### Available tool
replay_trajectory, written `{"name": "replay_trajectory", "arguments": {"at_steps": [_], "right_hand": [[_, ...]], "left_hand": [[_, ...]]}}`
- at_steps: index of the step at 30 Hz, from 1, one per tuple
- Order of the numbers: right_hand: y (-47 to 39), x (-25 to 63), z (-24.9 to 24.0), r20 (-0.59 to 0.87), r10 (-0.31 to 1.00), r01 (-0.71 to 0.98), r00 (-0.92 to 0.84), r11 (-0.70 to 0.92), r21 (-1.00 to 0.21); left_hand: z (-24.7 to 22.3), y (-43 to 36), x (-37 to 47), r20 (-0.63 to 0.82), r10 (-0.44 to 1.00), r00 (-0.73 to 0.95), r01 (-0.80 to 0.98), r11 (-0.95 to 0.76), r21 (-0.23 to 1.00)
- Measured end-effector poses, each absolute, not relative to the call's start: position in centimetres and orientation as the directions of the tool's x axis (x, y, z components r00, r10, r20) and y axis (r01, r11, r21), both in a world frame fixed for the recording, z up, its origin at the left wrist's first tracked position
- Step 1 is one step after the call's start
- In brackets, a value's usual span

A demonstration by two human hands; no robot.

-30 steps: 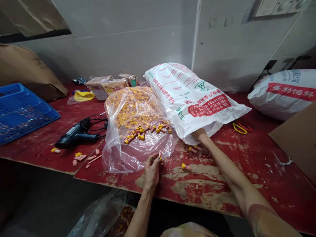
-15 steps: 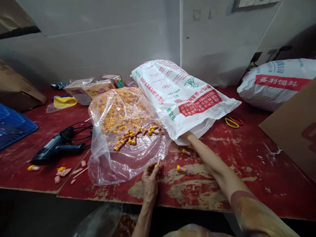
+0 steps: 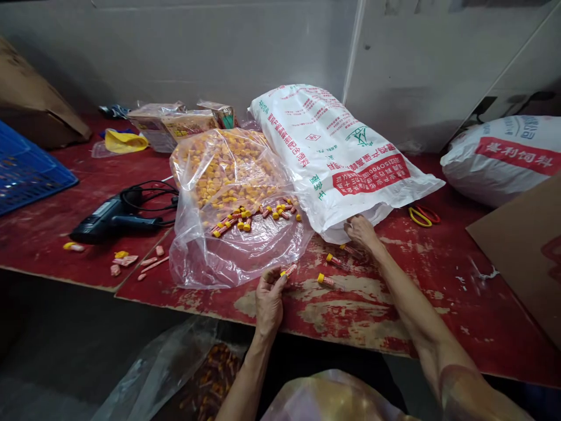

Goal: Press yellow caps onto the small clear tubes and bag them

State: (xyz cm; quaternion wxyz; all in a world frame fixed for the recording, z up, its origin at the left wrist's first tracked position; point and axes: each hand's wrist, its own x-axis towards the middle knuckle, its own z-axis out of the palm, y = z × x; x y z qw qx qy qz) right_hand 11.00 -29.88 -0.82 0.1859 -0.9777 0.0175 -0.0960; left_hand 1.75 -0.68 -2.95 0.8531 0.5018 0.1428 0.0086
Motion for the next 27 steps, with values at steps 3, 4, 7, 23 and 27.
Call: {"name": "replay_trajectory", "arguments": {"at_steps": [3, 4, 7, 23, 27], "right_hand": [[-29.6, 5.8, -0.7, 0.148, -0.102, 0.018, 0.984, -0.766, -0.642], [-29.2, 4.2, -0.8, 0.138, -0.117, 0.037, 0.984, -0.620, -0.784], [-26.9, 0.3, -0.7, 0.079, -0.164, 0.074, 0.983, -0.040, -0.996], [-18.9, -2.8, -1.6, -0.021, -0.254, 0.089, 0.967, 0.410, -0.908], [-18.9, -3.2, -1.8, -0.054, -0.208, -0.007, 0.977, 0.220, -0.976]], "left_hand": [[-2.0, -1.4, 1.4, -0.244, 0.082, 0.966, 0.161, 0.547, 0.822], [-1.6, -1.8, 1.3, -0.251, 0.052, 0.967, 0.180, 0.558, 0.810], [-0.7, -3.4, 0.7, -0.276, -0.060, 0.959, 0.262, 0.554, 0.790], [-0.5, -6.4, -1.2, -0.382, -0.087, 0.920, 0.345, 0.642, 0.685], [-0.9, -6.5, -1.5, -0.346, -0.069, 0.936, 0.314, 0.609, 0.728]]}}
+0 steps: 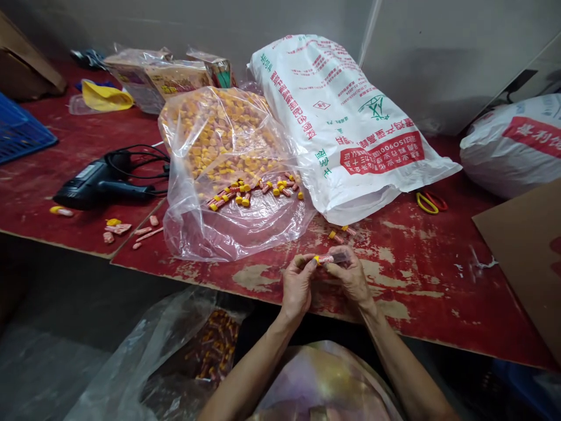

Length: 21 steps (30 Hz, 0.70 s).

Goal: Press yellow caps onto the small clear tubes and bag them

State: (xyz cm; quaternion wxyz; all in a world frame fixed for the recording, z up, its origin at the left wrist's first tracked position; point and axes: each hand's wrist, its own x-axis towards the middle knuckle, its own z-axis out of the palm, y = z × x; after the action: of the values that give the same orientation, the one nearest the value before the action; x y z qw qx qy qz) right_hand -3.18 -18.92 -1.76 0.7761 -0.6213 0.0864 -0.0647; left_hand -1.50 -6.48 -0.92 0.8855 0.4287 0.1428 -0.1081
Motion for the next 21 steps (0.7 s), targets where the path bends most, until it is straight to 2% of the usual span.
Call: {"name": "replay_trajectory", "arguments": {"at_steps": [5, 10, 14, 16, 18, 19, 21], "right_hand": [[-18.8, -3.2, -0.8, 0.018, -0.193, 0.017, 0.981, -0.004, -1.000], [-18.4, -2.9, -0.4, 0.137, -0.178, 0.110, 0.975, -0.151, -0.982], [-19.0, -2.8, -1.3, 0.190, -0.154, 0.128, 0.970, -0.343, -0.931], [-19.8, -2.5, -2.1, 0.236, -0.175, 0.139, 0.956, -0.437, -0.888], [-20.7, -2.0, -3.0, 0.296, -0.223, 0.132, 0.929, -0.547, -0.827], [-21.1, -1.8, -3.4, 0.322, -0.237, 0.121, 0.917, -0.603, -0.788], [-21.9, -1.5, -4.1, 0.365, -0.204, 0.125, 0.908, -0.701, -0.702]], "left_hand": [[-1.1, -6.6, -2.2, -0.278, -0.059, 0.959, 0.264, 0.549, 0.793], [-0.7, -6.5, -2.3, -0.229, -0.011, 0.973, 0.216, 0.381, 0.899], [-0.9, -6.0, -1.7, -0.156, -0.118, 0.981, 0.182, 0.261, 0.948], [-1.1, -5.3, -0.4, -0.020, -0.093, 0.995, 0.030, 0.111, 0.993], [-1.2, -4.0, 1.9, 0.158, 0.039, 0.987, -0.153, -0.109, 0.982], [-1.3, -3.0, 3.5, 0.231, 0.108, 0.967, -0.197, -0.259, 0.946], [-1.3, -0.8, 7.1, 0.312, 0.203, 0.928, -0.159, -0.541, 0.826]]}}
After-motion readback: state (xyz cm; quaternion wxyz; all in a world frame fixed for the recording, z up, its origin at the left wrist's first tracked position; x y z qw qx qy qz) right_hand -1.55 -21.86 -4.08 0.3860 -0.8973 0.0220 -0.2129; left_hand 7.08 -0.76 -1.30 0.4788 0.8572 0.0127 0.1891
